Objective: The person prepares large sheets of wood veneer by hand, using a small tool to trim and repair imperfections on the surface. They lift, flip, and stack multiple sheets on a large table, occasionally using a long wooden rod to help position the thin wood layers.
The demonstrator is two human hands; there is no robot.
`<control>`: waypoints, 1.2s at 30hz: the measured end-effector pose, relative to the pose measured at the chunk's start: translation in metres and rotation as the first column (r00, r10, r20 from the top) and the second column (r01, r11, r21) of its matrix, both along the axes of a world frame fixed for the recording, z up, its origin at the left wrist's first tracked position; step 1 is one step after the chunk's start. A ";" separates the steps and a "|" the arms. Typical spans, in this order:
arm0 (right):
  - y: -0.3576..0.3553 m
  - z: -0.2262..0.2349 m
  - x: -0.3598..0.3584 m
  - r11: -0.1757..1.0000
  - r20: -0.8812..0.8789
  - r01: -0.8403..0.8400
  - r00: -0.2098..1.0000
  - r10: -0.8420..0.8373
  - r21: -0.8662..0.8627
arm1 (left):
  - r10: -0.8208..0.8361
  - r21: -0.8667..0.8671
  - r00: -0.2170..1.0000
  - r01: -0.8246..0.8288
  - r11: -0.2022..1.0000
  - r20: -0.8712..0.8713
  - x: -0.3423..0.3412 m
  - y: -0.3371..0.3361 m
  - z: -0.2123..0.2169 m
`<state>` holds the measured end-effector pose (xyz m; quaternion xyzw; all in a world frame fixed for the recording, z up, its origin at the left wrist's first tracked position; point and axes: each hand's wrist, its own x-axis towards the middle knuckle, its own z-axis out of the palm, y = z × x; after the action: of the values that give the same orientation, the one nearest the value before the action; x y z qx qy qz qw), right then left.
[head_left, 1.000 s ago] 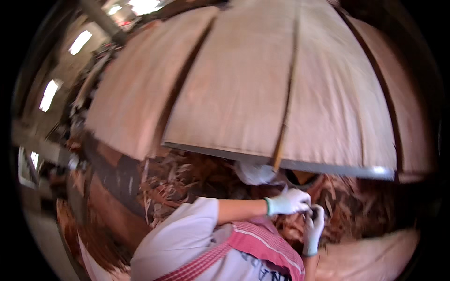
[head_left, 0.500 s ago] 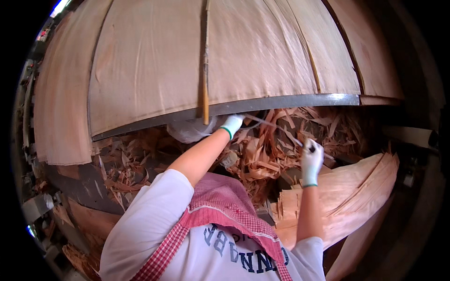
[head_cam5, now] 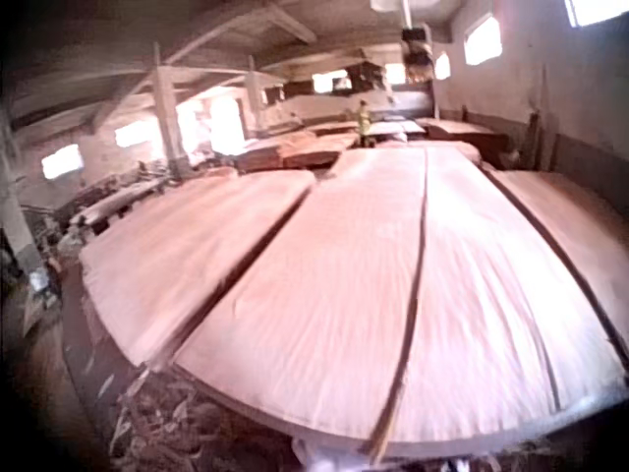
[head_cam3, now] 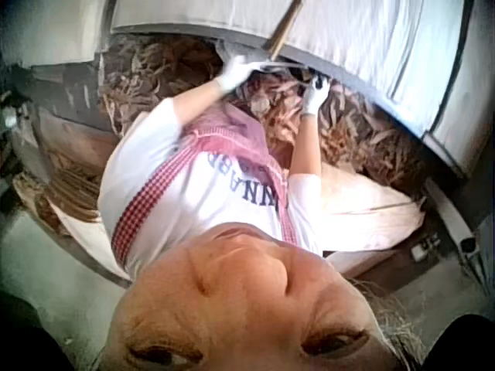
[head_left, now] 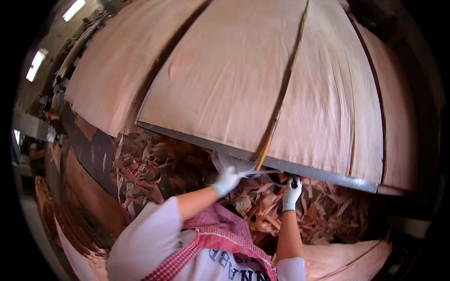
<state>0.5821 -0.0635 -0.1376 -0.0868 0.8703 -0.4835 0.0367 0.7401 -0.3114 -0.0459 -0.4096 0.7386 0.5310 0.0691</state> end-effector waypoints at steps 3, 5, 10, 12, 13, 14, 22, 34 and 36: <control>-0.031 0.027 0.010 0.968 -0.079 -0.189 0.976 0.204 0.164 | 0.454 -0.265 0.872 -0.489 0.831 -0.185 0.200 -0.129 0.004; -0.045 0.049 0.030 0.864 -0.164 -0.337 0.893 0.420 0.374 | 0.660 -0.401 0.747 -0.629 0.666 -0.076 0.303 -0.186 0.027; -0.110 0.134 0.097 0.645 0.089 -0.756 0.654 0.751 0.108 | 0.065 -0.368 0.991 -0.104 0.924 -0.116 0.234 -0.160 0.127; -0.162 0.191 0.122 0.585 0.018 -0.807 0.586 0.810 -0.081 | -0.022 -0.109 0.983 0.002 0.994 -0.180 0.172 -0.131 0.150; -0.190 0.218 0.129 0.560 -0.081 -0.817 0.573 0.816 -0.134 | -0.079 -0.086 0.957 0.057 0.995 -0.279 0.148 -0.120 0.158; -0.210 0.231 0.133 0.552 0.012 -0.786 0.571 0.821 -0.278 | -0.100 -0.066 0.913 0.080 0.995 -0.395 0.128 -0.117 0.168; -0.302 0.265 0.091 0.812 0.415 -0.520 0.698 0.583 -0.266 | -0.239 -0.056 0.723 0.267 0.962 -0.648 0.038 -0.269 0.186; -0.333 0.379 -0.079 0.951 0.077 0.156 0.980 -0.182 0.267 | -0.019 -0.611 0.926 -0.234 0.757 -0.378 -0.173 -0.726 0.047; -0.379 0.372 -0.089 0.948 0.128 0.094 0.982 -0.139 0.304 | 0.034 -0.610 0.967 -0.188 0.770 -0.254 -0.194 -0.734 0.034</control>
<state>0.4929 -0.4430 0.2344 0.0074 0.9314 -0.3538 0.0852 0.5465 -1.0453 -0.0121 -0.3884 0.8505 0.3003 -0.1886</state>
